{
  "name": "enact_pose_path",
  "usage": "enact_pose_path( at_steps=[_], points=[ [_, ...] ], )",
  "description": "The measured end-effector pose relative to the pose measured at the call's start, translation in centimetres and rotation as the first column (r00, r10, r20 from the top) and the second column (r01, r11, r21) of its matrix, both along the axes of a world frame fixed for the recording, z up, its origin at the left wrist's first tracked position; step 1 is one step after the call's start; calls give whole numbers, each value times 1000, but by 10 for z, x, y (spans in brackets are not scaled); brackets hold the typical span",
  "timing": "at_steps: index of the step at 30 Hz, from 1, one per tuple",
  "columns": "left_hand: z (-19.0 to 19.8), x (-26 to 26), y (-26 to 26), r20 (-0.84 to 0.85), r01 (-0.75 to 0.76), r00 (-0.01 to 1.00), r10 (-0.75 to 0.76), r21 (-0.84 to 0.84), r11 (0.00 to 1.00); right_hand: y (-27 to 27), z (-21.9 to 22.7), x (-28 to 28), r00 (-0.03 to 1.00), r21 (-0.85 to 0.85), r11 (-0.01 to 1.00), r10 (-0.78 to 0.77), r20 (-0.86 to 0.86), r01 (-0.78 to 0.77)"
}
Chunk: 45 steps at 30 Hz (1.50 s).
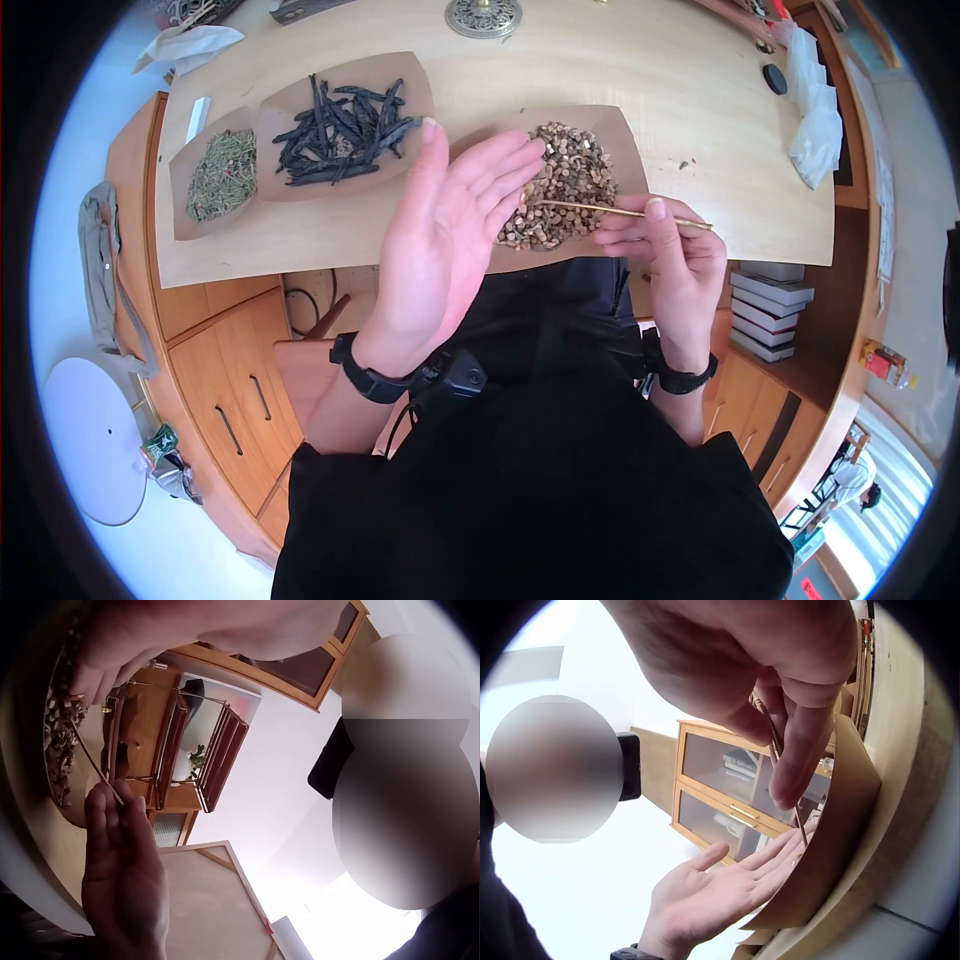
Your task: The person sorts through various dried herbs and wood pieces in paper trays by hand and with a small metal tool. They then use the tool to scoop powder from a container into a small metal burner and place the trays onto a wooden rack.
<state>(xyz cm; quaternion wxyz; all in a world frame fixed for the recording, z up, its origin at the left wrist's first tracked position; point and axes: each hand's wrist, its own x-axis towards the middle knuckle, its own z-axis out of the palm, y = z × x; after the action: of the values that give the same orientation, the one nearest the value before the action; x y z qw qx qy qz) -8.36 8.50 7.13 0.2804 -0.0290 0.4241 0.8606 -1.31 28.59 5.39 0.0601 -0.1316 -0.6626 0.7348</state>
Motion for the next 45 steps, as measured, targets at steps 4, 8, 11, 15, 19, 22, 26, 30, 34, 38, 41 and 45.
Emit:
enact_pose_path(
  at_steps=[4, 8, 11, 15, 19, 22, 26, 30, 34, 38, 41, 45],
  points=[
    [0, -4, -1, -4, -62, 998, 64, 150, 987, 5, -3, 1, 998, -41, 999, -16, -60, 14],
    [0, -5, -4, -22, -102, 994, 109, 212, 972, 7, -1, 2, 998, -93, 996, -19, -53, 14],
    [-1, -4, -7, -153, -58, 986, 61, 21, 998, 7, 3, 4, 996, -39, 999, -15, -84, 12],
    [8, 4, -12, -343, 22, 925, -162, -378, 925, 14, 13, 10, 989, 264, 962, -30, -141, 67],
    [12, 10, -12, -352, 54, 880, -318, -592, 804, 20, 23, 13, 994, 371, 924, -71, -77, 95],
    [6, 8, -8, -296, 114, 905, -306, -523, 845, 21, 15, 12, 1000, 246, 969, -16, 20, 10],
    [-3, 3, -3, -189, 123, 958, -217, -414, 902, 7, 2, 7, 998, 91, 994, 50, 37, -53],
    [-6, 2, 0, -137, 80, 982, -131, -330, 941, 1, 1, 2, 998, 41, 999, 26, 55, -28],
    [-6, 0, 1, -105, 70, 989, -103, -281, 957, 3, 0, 1, 998, -40, 999, 35, 46, -33],
    [-4, -4, 2, -45, 60, 997, -68, -153, 986, 2, 0, 0, 1000, -81, 996, 25, 16, -24],
    [-6, -6, 2, 21, 11, 1000, -12, 12, 1000, 2, 0, 1, 999, -104, 994, 30, -12, -31],
    [-5, -5, 6, 152, -78, 988, 32, 309, 948, -5, 5, 3, 998, -124, 991, 43, -51, -49]
  ],
)
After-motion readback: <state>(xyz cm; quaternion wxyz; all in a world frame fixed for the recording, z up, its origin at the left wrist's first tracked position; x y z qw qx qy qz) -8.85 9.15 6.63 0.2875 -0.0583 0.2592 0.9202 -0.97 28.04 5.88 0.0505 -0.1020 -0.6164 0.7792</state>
